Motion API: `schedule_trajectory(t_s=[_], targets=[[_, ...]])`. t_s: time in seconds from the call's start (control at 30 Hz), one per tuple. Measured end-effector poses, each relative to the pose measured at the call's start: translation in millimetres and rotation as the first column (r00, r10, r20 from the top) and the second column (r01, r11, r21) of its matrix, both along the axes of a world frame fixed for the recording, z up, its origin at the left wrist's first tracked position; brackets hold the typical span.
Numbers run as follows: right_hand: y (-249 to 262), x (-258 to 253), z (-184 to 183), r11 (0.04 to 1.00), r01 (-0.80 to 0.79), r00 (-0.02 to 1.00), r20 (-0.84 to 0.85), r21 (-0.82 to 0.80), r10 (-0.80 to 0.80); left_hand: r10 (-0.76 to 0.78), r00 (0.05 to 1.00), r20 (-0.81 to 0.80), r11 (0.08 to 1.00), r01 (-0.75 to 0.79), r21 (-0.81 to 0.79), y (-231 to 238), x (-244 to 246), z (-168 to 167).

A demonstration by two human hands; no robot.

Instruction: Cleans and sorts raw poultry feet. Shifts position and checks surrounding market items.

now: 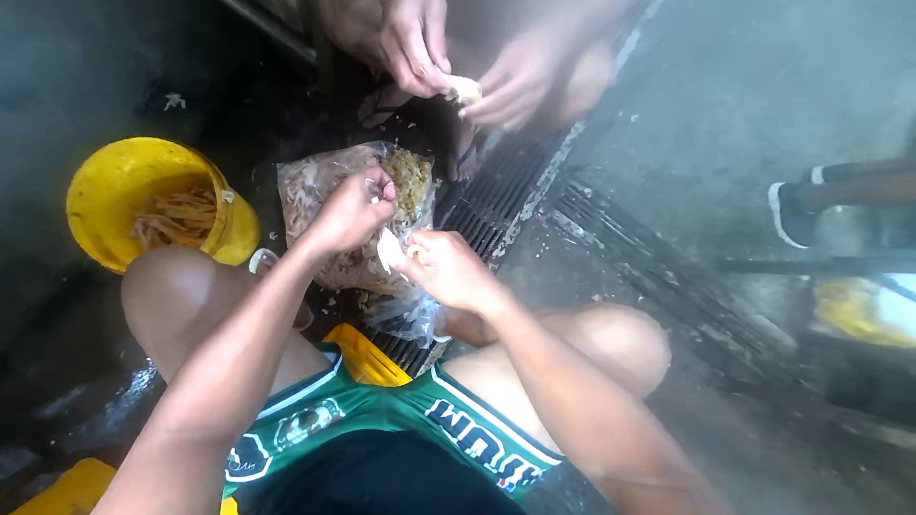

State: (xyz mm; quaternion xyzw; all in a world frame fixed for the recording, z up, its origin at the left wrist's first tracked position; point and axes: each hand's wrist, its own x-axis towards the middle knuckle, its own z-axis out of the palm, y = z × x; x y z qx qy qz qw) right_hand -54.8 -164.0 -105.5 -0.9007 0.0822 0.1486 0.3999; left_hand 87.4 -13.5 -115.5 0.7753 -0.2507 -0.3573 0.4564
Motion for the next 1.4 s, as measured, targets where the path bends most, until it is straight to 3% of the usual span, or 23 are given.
schedule_trajectory(t_s=[0.2,0.33,0.47,0.7,0.8,0.93,1.1,1.17,1.23,1.4], targets=[[6.8,4.9,-9.6,0.999,-0.001,0.994,0.106,0.052,-0.005,0.086,0.996,0.002,0.996,-0.086,0.012,-6.6,1.5,-7.9],[13.6,0.7,-3.6,0.993,-0.026,0.970,0.242,0.117,-0.003,0.292,0.946,0.139,0.953,-0.300,0.040,-1.9,22.8,-20.0],[21.6,-13.1,2.7,0.978,-0.014,0.980,0.196,0.207,-0.028,0.527,0.834,0.162,0.843,-0.537,0.023,18.5,56.2,-13.4],[1.4,-0.3,-4.7,0.987,0.133,0.986,0.087,0.087,-0.140,0.417,0.907,0.062,0.907,-0.411,-0.092,17.0,31.6,-7.8],[7.1,2.5,-9.5,0.970,0.144,0.987,0.049,0.198,-0.156,0.414,0.910,0.014,0.905,-0.409,-0.119,11.7,23.0,-7.3],[16.7,6.2,-13.2,0.930,0.100,0.969,0.177,0.353,-0.171,0.366,0.930,-0.016,0.925,-0.366,-0.105,3.0,12.8,-6.2],[22.2,-3.3,-2.0,0.929,-0.021,0.971,0.229,0.369,-0.069,0.510,0.848,0.143,0.857,-0.515,0.003,15.1,42.3,-10.5],[21.3,-8.6,3.2,0.921,-0.055,0.972,0.234,0.385,-0.040,0.634,0.759,0.151,0.769,-0.639,-0.016,25.8,60.1,-17.3],[17.3,-11.2,2.9,0.911,-0.051,0.973,0.226,0.409,-0.047,0.666,0.730,0.152,0.744,-0.665,-0.062,32.7,65.1,-17.3],[7.2,-3.7,-3.9,0.953,0.111,0.977,0.143,0.283,-0.156,0.521,0.842,0.137,0.853,-0.509,-0.116,25.0,41.1,-9.5]])
